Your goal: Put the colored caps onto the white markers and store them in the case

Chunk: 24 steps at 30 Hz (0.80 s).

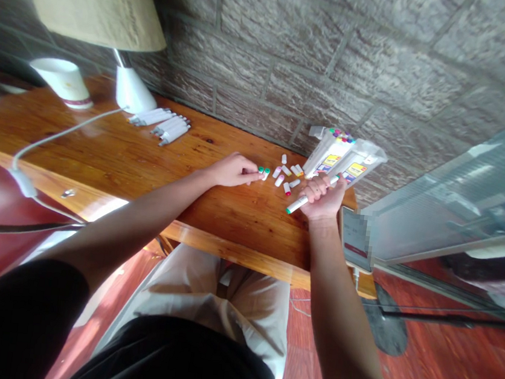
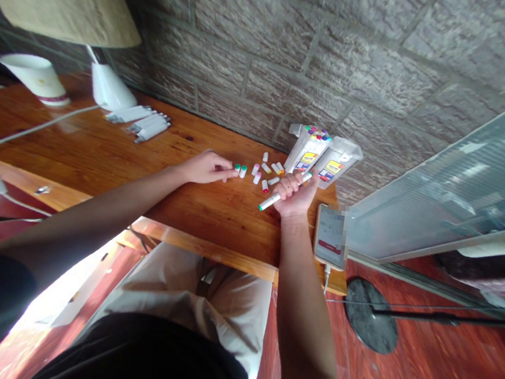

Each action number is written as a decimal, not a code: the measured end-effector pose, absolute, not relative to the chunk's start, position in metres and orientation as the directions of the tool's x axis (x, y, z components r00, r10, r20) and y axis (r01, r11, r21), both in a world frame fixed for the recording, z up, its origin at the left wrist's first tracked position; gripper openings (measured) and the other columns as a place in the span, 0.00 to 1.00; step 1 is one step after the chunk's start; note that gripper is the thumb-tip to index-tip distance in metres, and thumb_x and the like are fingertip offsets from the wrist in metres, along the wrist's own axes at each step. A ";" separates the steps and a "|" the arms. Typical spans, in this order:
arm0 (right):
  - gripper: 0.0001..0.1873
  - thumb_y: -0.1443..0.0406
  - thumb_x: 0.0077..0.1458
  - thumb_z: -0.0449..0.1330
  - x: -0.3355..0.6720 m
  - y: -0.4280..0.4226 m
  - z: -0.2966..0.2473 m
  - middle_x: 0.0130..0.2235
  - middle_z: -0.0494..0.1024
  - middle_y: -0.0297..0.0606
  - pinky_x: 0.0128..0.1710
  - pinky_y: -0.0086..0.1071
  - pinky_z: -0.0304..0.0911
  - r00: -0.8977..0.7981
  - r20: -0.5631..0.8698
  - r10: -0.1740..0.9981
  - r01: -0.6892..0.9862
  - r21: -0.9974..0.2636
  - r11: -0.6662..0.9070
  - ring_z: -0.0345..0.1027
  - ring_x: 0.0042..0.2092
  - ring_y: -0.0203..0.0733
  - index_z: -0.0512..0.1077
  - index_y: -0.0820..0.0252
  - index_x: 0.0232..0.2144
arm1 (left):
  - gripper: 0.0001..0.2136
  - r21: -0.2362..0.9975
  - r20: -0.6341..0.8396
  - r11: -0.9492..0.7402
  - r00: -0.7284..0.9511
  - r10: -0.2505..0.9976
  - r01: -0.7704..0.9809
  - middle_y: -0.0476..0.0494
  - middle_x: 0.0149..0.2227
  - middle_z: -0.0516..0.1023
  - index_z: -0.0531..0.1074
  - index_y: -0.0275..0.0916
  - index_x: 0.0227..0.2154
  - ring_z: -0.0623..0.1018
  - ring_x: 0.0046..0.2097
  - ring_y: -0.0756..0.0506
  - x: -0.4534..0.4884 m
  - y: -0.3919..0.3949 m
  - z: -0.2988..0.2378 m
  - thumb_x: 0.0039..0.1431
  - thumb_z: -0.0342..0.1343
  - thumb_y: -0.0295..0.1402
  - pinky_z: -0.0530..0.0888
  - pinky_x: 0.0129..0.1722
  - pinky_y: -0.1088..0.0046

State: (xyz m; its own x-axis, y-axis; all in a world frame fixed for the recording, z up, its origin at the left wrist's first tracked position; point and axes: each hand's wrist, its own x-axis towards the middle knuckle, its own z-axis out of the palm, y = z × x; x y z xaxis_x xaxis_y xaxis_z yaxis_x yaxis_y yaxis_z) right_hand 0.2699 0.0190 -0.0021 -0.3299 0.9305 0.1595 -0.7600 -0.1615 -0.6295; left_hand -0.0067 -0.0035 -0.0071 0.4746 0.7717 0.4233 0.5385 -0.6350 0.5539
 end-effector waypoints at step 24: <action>0.24 0.52 0.71 0.45 0.245 0.011 0.014 0.18 0.62 0.26 0.20 0.24 0.61 -0.126 -0.084 0.988 -0.837 -0.526 -0.151 0.59 0.20 0.30 0.61 0.56 0.24 | 0.21 0.537 0.434 -0.646 0.479 0.763 0.542 0.50 0.20 0.76 0.76 0.36 0.22 0.69 0.23 0.53 -0.008 -0.001 -0.010 0.65 0.54 0.45 0.61 0.26 0.75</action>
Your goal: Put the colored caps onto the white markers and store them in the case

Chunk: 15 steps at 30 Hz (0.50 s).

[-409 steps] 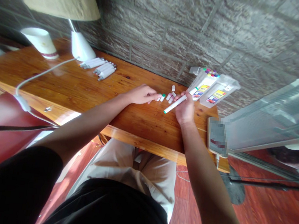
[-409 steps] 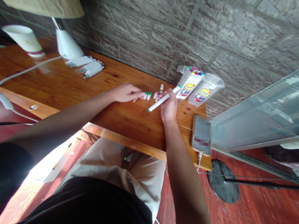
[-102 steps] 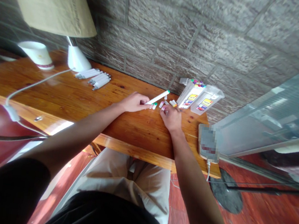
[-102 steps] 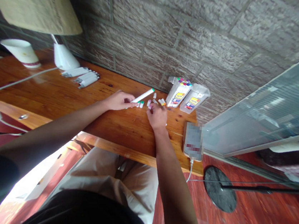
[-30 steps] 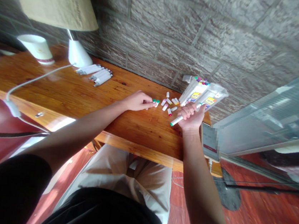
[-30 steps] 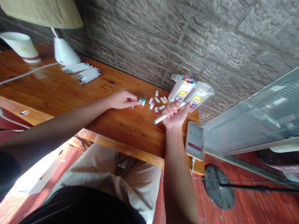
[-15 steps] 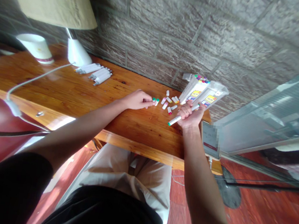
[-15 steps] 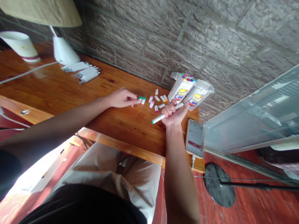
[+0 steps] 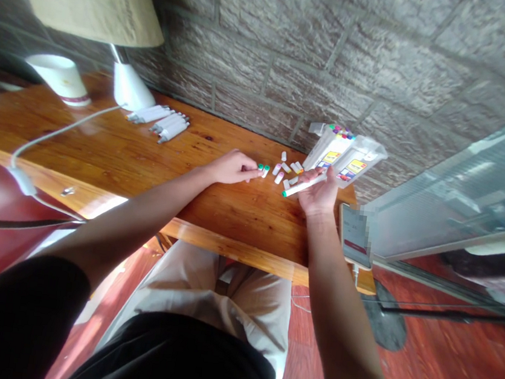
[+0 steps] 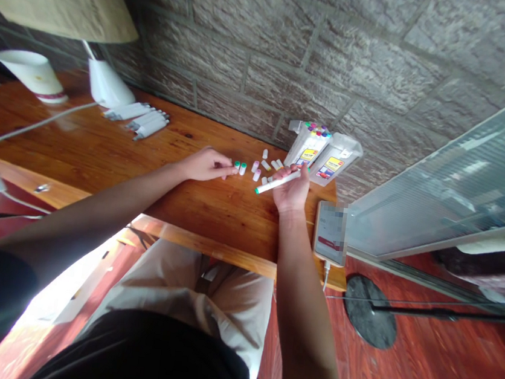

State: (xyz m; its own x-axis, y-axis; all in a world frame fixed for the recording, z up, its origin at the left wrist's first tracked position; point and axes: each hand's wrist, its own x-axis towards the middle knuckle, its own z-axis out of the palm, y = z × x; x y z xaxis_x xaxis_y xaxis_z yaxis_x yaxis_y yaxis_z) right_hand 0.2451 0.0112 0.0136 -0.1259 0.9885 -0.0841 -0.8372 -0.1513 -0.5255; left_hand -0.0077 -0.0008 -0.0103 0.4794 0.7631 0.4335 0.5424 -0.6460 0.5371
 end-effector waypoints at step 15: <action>0.25 0.43 0.52 0.67 0.224 0.002 0.007 0.21 0.73 0.28 0.16 0.23 0.53 -0.174 -0.047 0.984 -0.451 -0.884 -0.122 0.63 0.20 0.28 0.70 0.57 0.28 | 0.23 0.555 0.418 -0.637 0.483 0.769 0.535 0.49 0.20 0.75 0.76 0.36 0.21 0.69 0.23 0.53 -0.008 0.000 -0.012 0.65 0.53 0.48 0.60 0.26 0.75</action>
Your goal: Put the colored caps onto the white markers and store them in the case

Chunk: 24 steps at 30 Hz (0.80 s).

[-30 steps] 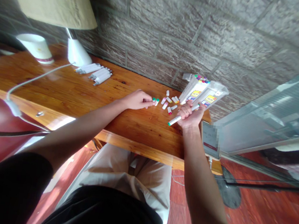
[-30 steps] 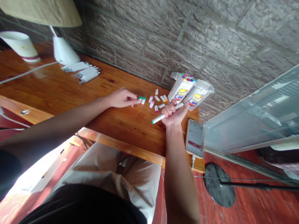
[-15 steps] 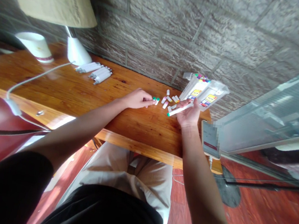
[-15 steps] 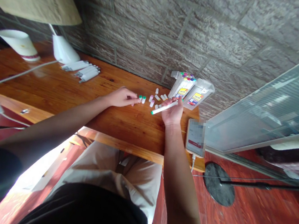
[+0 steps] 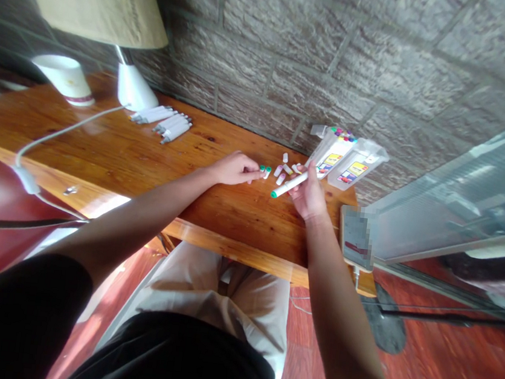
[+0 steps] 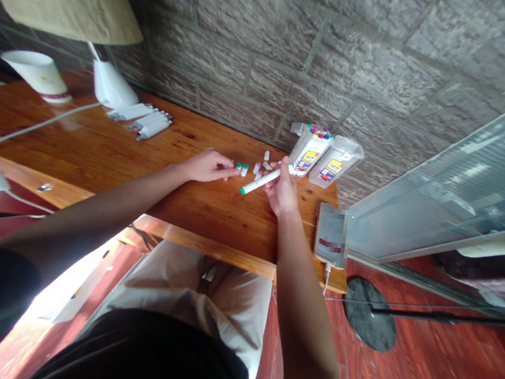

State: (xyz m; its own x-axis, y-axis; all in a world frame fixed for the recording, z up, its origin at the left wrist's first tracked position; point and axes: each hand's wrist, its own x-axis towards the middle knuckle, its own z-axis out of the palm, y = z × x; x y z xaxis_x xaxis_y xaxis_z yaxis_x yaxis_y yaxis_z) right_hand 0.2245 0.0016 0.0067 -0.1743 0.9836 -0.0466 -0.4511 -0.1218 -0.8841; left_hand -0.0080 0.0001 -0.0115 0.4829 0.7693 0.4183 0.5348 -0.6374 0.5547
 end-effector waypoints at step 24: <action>0.20 0.52 0.42 0.74 0.220 -0.004 0.007 0.28 0.80 0.31 0.19 0.22 0.53 -0.173 -0.071 0.982 -0.334 -0.934 -0.126 0.62 0.24 0.28 0.74 0.58 0.28 | 0.18 0.581 0.390 -0.635 0.510 0.767 0.509 0.51 0.24 0.74 0.75 0.36 0.24 0.69 0.27 0.52 -0.009 0.004 -0.016 0.57 0.62 0.47 0.61 0.29 0.75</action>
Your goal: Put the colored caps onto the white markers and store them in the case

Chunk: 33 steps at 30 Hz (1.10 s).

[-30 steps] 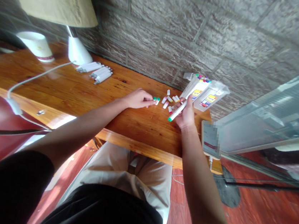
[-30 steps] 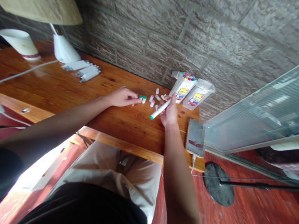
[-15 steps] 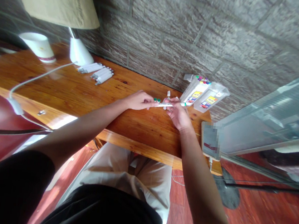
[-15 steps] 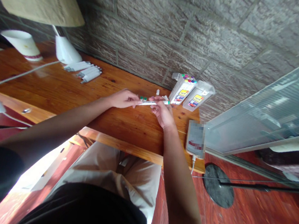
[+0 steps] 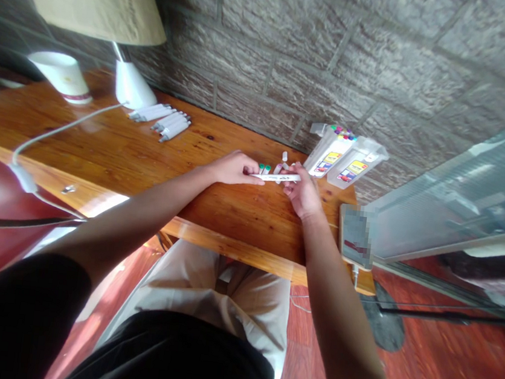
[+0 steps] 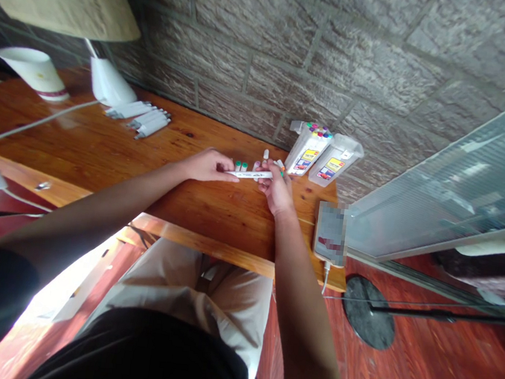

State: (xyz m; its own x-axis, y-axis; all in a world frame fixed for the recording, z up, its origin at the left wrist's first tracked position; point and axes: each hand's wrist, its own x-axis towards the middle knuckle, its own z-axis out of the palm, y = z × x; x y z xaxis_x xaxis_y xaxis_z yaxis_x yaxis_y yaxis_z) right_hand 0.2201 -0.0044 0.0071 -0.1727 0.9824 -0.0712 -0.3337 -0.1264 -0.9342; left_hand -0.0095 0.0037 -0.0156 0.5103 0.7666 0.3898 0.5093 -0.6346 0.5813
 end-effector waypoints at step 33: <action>0.15 0.57 0.45 0.72 0.221 -0.001 0.002 0.26 0.79 0.29 0.18 0.21 0.54 -0.118 -0.118 0.986 -0.291 -0.945 -0.148 0.61 0.21 0.26 0.73 0.58 0.28 | 0.18 0.567 0.399 -0.640 0.507 0.764 0.519 0.51 0.22 0.74 0.78 0.37 0.25 0.69 0.26 0.51 -0.009 0.002 -0.013 0.58 0.60 0.47 0.60 0.27 0.75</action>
State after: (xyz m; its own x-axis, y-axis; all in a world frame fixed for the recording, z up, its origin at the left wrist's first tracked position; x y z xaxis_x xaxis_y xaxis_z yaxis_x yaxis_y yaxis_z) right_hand 0.2211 -0.0007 0.0015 -0.1179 0.9860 -0.1181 -0.2913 -0.1481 -0.9451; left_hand -0.0088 0.0018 -0.0129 0.5070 0.7643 0.3986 0.5185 -0.6398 0.5673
